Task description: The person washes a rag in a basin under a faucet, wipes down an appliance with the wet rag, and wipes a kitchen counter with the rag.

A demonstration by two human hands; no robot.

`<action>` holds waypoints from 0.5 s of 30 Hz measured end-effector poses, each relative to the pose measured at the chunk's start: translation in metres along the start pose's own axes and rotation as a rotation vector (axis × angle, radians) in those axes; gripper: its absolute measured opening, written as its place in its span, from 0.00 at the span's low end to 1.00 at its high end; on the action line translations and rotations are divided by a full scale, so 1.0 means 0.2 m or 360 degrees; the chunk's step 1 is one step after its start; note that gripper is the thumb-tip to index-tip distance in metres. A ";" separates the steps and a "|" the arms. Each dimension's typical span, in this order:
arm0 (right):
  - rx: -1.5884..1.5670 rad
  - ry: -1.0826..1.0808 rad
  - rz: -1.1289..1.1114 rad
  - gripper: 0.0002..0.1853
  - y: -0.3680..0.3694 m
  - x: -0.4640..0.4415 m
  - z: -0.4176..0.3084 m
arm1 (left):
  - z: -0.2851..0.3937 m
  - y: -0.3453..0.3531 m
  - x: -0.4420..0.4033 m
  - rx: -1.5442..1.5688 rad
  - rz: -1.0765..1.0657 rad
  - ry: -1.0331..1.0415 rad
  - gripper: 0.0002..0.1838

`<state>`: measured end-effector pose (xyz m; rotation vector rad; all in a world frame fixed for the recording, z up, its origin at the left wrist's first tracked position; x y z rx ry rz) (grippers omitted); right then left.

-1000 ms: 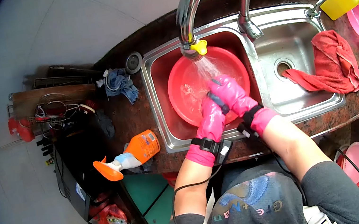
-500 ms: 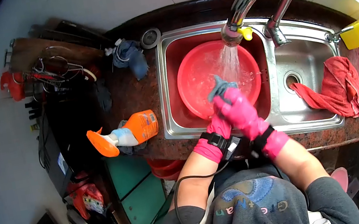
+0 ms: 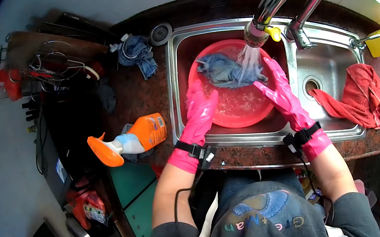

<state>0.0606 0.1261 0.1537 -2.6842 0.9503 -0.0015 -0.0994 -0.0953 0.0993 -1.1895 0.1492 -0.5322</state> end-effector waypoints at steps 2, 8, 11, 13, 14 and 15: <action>0.0037 -0.0091 -0.0159 0.38 -0.04 0.06 -0.08 | 0.12 0.14 -0.04 -0.0415 -0.0163 0.0461 0.38; 0.0150 -0.0039 -0.0313 0.41 -0.17 0.24 -0.31 | 0.22 0.59 -0.26 -0.1367 -0.0906 0.1444 0.53; 0.0152 0.0114 -0.0265 0.41 -0.28 0.31 -0.25 | 0.11 0.75 -0.53 -0.1009 -0.0491 0.0851 0.55; 0.0133 0.0139 -0.0207 0.40 -0.33 0.34 -0.22 | 0.16 0.87 -0.43 -0.1122 -0.0482 0.0676 0.53; 0.0091 0.0146 -0.0176 0.40 -0.34 0.34 -0.22 | 0.28 0.80 -0.31 -0.1032 -0.0512 0.0881 0.47; 0.0047 0.0149 -0.0157 0.40 -0.35 0.34 -0.21 | 0.33 0.78 -0.25 -0.0990 -0.0526 0.0975 0.44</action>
Point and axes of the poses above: each hand's wrist, its own x-axis away from the middle knuckle, its own y-axis out of the palm, z = x × y, the point moved 8 cm from there along -x, towards the middle knuckle, and after that the axes turned 14 degrees about -x, right-handed, at the moved point
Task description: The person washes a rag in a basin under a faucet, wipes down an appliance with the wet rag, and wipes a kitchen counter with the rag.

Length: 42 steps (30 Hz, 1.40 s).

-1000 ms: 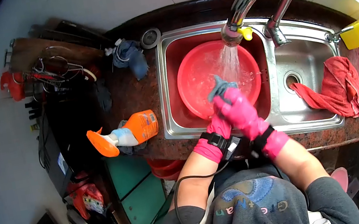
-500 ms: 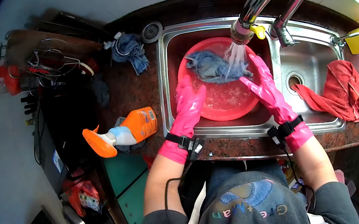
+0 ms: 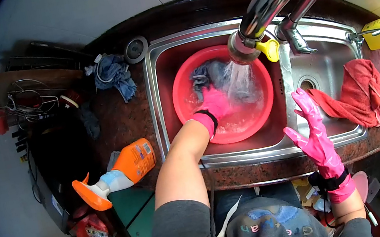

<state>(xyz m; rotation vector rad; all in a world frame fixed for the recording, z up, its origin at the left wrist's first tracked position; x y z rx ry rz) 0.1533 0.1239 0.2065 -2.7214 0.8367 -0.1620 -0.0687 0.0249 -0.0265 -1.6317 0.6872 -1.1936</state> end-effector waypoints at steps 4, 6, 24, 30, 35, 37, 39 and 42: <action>-0.0133 -0.0049 -0.0045 0.40 0.07 -0.04 -0.02 | 0.22 0.10 0.14 -0.0378 -0.0558 0.0722 0.27; -0.0176 -0.0091 -0.0056 0.39 0.12 -0.08 -0.05 | 0.19 0.14 0.19 0.0487 -0.0721 0.0590 0.17; -0.0138 0.0099 -0.0633 0.13 0.19 -0.55 0.22 | -0.38 -0.58 0.55 0.1243 -0.0267 0.0058 0.23; -0.0520 -0.0101 -0.0394 0.22 0.13 -0.48 0.14 | -0.35 -0.54 0.30 0.0346 0.0444 -0.0267 0.13; 0.0415 -0.0709 0.0209 0.31 -0.23 -0.30 -0.20 | 0.00 -0.15 0.30 0.0039 0.0169 0.0740 0.31; 0.0647 -0.0733 0.0300 0.33 -0.33 -0.31 -0.14 | -0.12 -0.08 0.16 -0.0176 -0.0220 0.0521 0.45; 0.0580 -0.0703 0.0254 0.36 -0.34 -0.36 -0.09 | -0.14 -0.07 0.09 -0.0267 -0.0266 0.0255 0.42; 0.0280 -0.0547 0.0262 0.38 -0.26 -0.39 -0.11 | 0.10 -0.06 0.06 -0.0261 -0.0393 0.0329 0.37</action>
Point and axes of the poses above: each hand's wrist, its own x-axis away from the middle knuckle, its own y-axis out of the palm, z = x × y, the point moved 8 cm from there along -x, towards the middle knuckle, and after that the axes turned 14 degrees about -x, right-handed, at the moved point
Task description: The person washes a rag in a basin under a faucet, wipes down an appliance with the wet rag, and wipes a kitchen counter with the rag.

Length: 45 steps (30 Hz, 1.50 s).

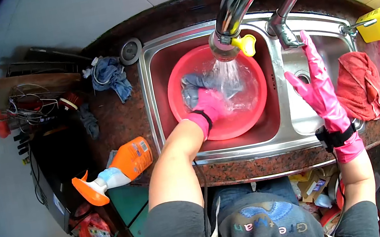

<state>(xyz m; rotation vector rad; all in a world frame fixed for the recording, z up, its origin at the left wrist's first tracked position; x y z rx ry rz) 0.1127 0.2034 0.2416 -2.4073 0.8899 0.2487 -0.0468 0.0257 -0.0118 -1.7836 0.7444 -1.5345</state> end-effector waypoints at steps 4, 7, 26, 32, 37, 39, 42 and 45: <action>-0.0130 -0.0060 0.0274 0.32 -0.03 0.13 0.01 | 0.03 0.14 -0.02 -0.0221 -0.0001 0.0330 0.30; 0.0014 -0.0214 0.0147 0.21 0.01 0.06 -0.02 | 0.00 -0.04 0.12 -0.0261 0.0278 0.0147 0.20; -0.1445 0.0860 -0.0376 0.27 0.64 0.25 0.13 | -0.07 -0.42 0.76 0.3277 0.0692 0.0144 0.18; -0.2968 0.1275 -0.0299 0.36 0.91 0.36 0.20 | 0.15 -0.63 0.98 0.4404 0.0867 0.0018 0.15; -0.2030 0.1116 0.0041 0.16 0.82 0.18 0.00 | 0.21 -0.37 0.87 0.4251 0.1258 -0.0627 0.23; -0.1703 0.1248 -0.0052 0.14 0.81 0.17 -0.12 | 0.34 -0.42 0.88 0.4869 0.0576 0.0134 0.36; -0.1446 0.1148 -0.0608 0.11 0.88 0.22 -0.22 | 0.41 -0.24 0.71 0.5335 0.0139 0.0421 0.50; -0.0989 0.0624 -0.0858 0.16 0.87 0.29 -0.23 | 0.28 -0.31 0.66 0.5095 0.0504 0.0468 0.45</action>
Point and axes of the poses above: each hand's wrist, its own x-axis away from the middle knuckle, its own y-axis out of the palm, z = x × y, the point moved 8 cm from there along -x, towards the middle knuckle, and after that the axes turned 14 degrees about -x, right-handed, at the moved point
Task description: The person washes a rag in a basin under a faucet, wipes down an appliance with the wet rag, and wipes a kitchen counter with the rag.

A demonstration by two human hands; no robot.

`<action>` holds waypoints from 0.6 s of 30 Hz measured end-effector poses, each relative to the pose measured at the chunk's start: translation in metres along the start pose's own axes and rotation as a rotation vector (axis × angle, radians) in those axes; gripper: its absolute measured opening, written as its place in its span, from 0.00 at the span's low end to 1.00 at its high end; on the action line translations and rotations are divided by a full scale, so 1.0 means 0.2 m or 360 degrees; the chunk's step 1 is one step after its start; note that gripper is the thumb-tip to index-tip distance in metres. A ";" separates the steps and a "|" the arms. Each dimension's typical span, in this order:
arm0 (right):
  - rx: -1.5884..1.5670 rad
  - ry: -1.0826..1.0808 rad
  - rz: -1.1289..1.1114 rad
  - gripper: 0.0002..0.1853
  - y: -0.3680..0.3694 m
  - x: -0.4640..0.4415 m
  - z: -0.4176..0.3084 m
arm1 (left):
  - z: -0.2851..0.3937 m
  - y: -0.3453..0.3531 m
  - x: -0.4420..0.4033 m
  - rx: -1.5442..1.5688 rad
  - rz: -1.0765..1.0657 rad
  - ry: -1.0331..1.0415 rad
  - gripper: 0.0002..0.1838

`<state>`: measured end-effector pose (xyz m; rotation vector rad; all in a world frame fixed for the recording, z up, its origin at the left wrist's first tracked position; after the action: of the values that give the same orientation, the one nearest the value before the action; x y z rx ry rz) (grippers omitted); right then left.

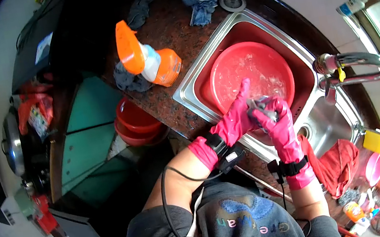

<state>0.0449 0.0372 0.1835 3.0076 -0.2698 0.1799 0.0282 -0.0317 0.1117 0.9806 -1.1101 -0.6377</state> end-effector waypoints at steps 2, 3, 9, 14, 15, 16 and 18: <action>-0.0018 -0.0001 -0.0081 0.15 0.02 0.04 -0.01 | -0.03 -0.04 -0.03 -0.0243 0.0216 -0.0030 0.41; 0.0002 0.0006 -0.0108 0.15 0.04 0.04 -0.05 | -0.06 -0.04 -0.07 -0.0218 0.0208 -0.0008 0.41; 0.0321 -0.0319 0.0073 0.25 -0.11 -0.10 -0.20 | -0.10 0.30 -0.03 -0.0069 -0.0739 0.0393 0.34; -0.0037 0.0085 -0.0327 0.25 -0.02 -0.11 -0.13 | -0.22 0.14 -0.07 -0.0787 -0.0346 0.0156 0.18; -0.0140 0.0381 -0.0376 0.26 -0.03 -0.12 -0.05 | -0.22 0.12 -0.08 -0.0839 -0.0233 0.0141 0.18; -0.0203 0.0441 -0.0436 0.28 -0.08 -0.14 0.02 | -0.21 0.08 -0.08 -0.0895 -0.0120 0.0123 0.18; -0.0217 0.0312 -0.0369 0.33 -0.15 -0.18 0.01 | -0.16 0.13 -0.02 -0.0668 -0.0078 0.0054 0.19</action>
<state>0.0149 0.0728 0.1728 2.8288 0.0820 0.4123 0.0557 -0.0064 0.1286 0.6548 -0.8763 -0.8501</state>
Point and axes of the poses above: each hand's wrist, its own x-axis away from the middle knuckle, its own y-axis out of the palm, z = x × y, the point moved 8 cm from there along -x, towards the middle knuckle, and after that the axes turned 14 degrees about -x, right-handed, at the moved point
